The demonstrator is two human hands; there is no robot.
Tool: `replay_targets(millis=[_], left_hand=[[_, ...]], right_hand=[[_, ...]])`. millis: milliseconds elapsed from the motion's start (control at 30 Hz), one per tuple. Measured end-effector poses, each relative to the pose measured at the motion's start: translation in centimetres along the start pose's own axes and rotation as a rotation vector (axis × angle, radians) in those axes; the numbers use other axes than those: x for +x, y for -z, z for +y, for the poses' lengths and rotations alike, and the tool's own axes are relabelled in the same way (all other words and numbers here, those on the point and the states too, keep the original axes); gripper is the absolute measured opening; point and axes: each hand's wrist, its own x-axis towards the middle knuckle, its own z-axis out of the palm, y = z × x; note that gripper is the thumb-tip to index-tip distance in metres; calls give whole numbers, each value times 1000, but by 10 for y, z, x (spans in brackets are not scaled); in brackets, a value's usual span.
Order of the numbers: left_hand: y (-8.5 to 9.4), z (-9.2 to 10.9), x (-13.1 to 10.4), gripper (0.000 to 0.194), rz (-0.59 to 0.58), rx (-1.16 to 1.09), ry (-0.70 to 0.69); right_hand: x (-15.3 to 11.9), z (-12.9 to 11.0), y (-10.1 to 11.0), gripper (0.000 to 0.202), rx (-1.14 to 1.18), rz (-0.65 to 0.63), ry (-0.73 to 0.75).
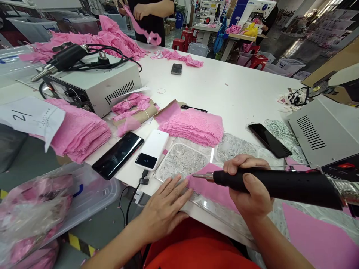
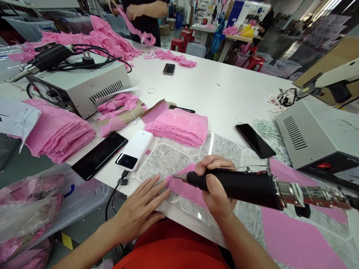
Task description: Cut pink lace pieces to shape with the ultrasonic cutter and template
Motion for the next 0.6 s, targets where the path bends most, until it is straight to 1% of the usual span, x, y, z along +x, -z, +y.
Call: replay_targets(millis=[200, 333, 467, 600], left_hand=[[1, -1, -2, 50, -10, 6, 1], [1, -1, -2, 50, -9, 11, -7], [1, -1, -2, 48, -10, 17, -9], [1, -1, -2, 48, -11, 15, -9]], right_hand=[[-2, 2, -1, 5, -30, -11, -1], [-3, 0, -5, 6, -18, -5, -8], [-4, -1, -10, 7, 14, -29, -1], [-6, 1, -12, 7, -19, -29, 3]])
